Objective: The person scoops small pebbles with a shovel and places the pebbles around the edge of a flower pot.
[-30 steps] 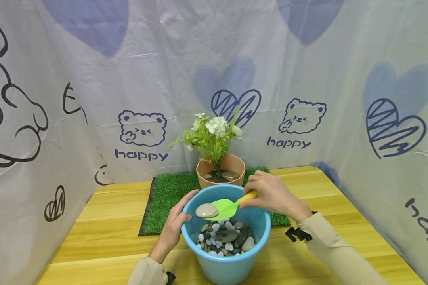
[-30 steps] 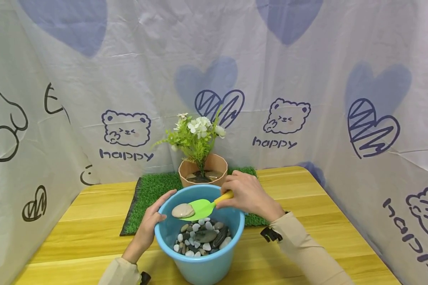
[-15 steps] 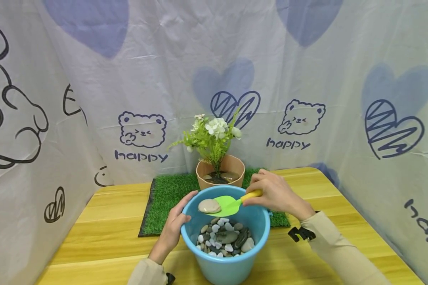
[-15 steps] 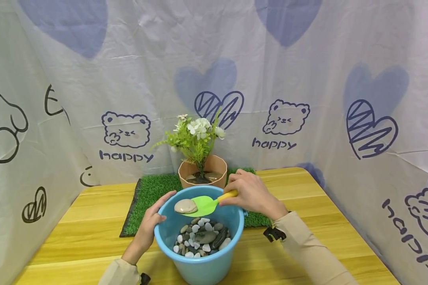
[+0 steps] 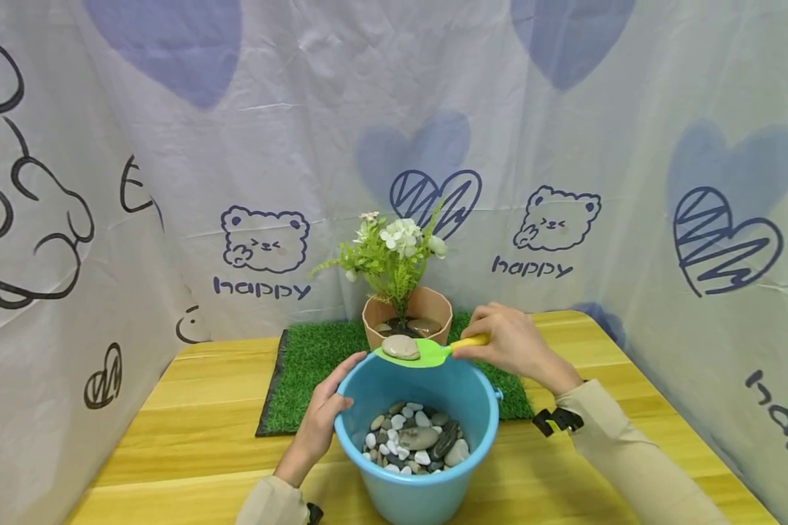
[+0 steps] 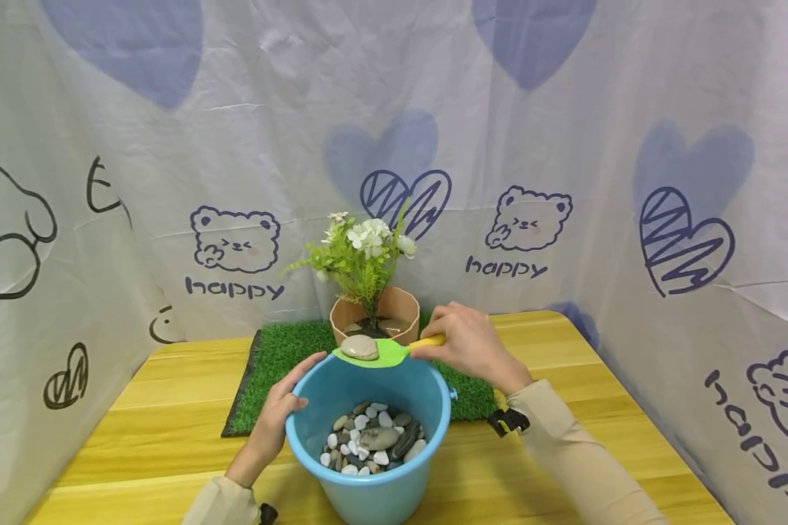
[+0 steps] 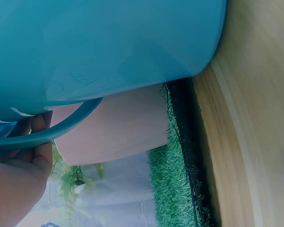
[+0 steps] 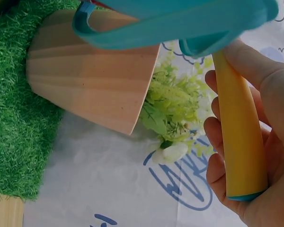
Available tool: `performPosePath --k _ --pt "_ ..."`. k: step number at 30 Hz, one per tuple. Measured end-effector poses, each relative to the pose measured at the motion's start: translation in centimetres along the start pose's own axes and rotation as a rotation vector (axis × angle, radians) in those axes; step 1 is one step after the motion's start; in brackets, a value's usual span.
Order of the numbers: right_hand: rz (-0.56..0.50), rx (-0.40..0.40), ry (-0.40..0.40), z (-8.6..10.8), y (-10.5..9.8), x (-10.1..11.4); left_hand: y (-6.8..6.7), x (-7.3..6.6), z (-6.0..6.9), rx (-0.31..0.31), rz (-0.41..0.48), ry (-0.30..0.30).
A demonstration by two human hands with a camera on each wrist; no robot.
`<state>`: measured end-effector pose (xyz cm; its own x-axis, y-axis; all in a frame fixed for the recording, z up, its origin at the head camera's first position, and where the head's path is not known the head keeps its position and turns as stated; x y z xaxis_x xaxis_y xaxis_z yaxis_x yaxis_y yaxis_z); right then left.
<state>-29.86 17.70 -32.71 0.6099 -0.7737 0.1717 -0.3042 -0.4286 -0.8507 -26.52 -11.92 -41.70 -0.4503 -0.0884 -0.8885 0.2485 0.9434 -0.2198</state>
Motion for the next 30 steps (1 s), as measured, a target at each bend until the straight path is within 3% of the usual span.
performPosePath --k 19,30 --pt "0.132 -0.078 -0.049 -2.2 0.6 -2.5 -0.1 0.1 0.0 -0.003 0.025 -0.025" --pt "0.147 -0.003 0.023 -4.5 1.9 -4.2 -0.1 0.2 -0.1 0.006 0.028 -0.022"
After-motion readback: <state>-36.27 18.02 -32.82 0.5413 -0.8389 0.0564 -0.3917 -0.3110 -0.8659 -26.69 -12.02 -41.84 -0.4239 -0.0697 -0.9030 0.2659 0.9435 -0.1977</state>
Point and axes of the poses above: each hand's wrist, its own z-axis away from the middle knuckle, its own y-axis out of the palm, x = y × z, the point moved 3 cm from there along -z, towards the middle knuckle
